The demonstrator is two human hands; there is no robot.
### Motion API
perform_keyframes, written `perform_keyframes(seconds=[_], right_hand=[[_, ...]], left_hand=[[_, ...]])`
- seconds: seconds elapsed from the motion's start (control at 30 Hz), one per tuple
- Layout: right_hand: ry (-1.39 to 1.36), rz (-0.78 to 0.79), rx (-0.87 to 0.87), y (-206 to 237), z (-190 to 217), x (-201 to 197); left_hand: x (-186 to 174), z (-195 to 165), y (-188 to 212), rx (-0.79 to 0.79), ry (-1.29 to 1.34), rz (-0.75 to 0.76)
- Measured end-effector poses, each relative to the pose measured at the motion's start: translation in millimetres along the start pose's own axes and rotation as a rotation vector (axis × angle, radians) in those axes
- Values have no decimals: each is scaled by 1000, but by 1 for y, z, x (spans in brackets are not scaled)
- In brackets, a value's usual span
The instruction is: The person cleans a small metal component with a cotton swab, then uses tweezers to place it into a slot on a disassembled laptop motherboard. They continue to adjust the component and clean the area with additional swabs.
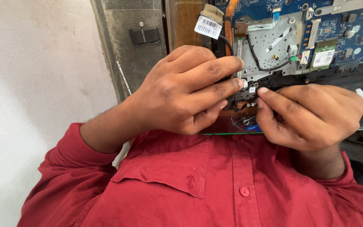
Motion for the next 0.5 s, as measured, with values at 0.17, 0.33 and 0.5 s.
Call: perform_keyframes(seconds=[0.17,0.33,0.5], right_hand=[[-23,-24,-18,2,-3,-2],[-17,-25,-8,3,-5,-2],[-4,-3,3,1,-5,0]], left_hand=[[-1,3,0,-16,51,11],[-2,4,-1,-21,69,9],[1,4,-1,-7,39,8]])
Point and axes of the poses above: each hand's wrist, its own y-axis away from the middle knuckle, its own x-axis out of the palm, z = x × y, the point moved 4 cm from there along -y, towards the middle knuckle, and after that the axes turned 6 degrees about -y, right-handed, at the moved point
